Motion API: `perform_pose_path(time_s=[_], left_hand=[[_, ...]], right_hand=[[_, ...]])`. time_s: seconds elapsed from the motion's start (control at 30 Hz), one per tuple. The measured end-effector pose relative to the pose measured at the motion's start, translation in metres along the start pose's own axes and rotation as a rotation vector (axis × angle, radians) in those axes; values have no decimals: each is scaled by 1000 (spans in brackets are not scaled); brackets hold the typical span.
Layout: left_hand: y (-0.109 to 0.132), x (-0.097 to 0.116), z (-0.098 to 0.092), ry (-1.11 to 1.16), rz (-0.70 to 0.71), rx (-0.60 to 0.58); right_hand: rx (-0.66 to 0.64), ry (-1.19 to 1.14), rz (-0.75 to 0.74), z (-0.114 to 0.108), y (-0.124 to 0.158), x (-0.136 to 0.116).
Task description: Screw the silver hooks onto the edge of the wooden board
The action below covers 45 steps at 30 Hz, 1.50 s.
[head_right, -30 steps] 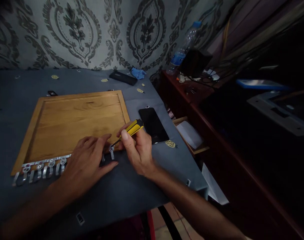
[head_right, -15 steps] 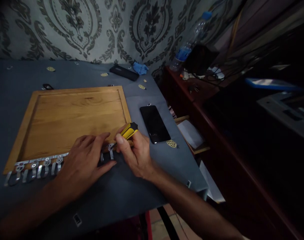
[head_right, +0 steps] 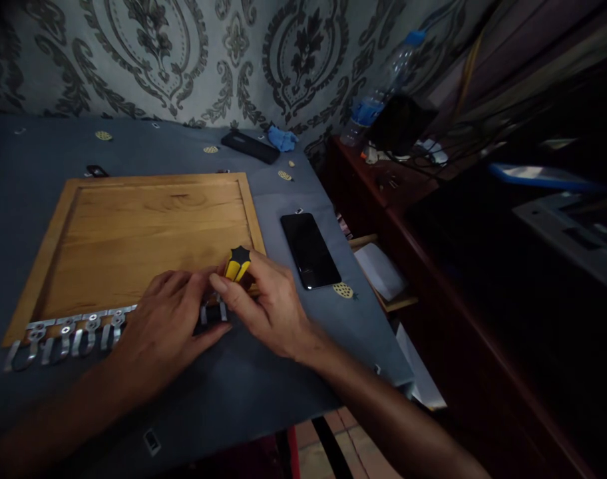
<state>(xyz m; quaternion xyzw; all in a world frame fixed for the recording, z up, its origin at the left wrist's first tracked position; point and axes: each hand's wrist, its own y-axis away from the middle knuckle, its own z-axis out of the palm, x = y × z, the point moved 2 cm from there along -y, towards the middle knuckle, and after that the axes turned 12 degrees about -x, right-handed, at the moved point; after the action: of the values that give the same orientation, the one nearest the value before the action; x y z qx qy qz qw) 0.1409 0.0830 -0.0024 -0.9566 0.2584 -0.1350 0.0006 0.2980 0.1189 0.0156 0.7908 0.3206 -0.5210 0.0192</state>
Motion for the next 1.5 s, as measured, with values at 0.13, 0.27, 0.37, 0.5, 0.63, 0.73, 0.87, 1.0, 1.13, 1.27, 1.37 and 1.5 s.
perform_pose_path(time_s=[0.13, 0.27, 0.37, 0.5, 0.63, 0.73, 0.87, 1.0, 1.13, 1.27, 1.37, 1.5], left_hand=[[0, 1, -1, -5, 18, 14], [1, 0, 0, -15, 19, 32], [2, -1, 1, -3, 12, 33], [2, -2, 1, 20, 7, 27], [2, -2, 1, 31, 9, 17], [2, -2, 2, 45, 0, 16], [2, -2, 4, 58, -12, 2], [2, -2, 4, 38, 11, 13], [2, -2, 3, 19, 26, 7], [1, -2, 0, 16, 12, -3], [1, -2, 0, 22, 0, -9], [2, -3, 1, 58, 0, -3]], right_hand=[[-107, -131, 102, -7, -7, -6], [-132, -215, 130, -14, -10, -16], [-121, -277, 135, -17, -9, -21], [-92, -295, 110, -16, -7, -20], [-60, -274, 81, -15, -7, -17], [-68, -245, 76, -15, -7, -17], [-20, -172, 57, -11, -4, -18], [66, -76, 60, -2, -1, -18], [94, -83, 74, -1, 0, -20], [-66, -205, 81, -13, -3, -23], [-158, -228, 56, -21, -5, -24], [-152, -184, -11, -21, -8, -21]])
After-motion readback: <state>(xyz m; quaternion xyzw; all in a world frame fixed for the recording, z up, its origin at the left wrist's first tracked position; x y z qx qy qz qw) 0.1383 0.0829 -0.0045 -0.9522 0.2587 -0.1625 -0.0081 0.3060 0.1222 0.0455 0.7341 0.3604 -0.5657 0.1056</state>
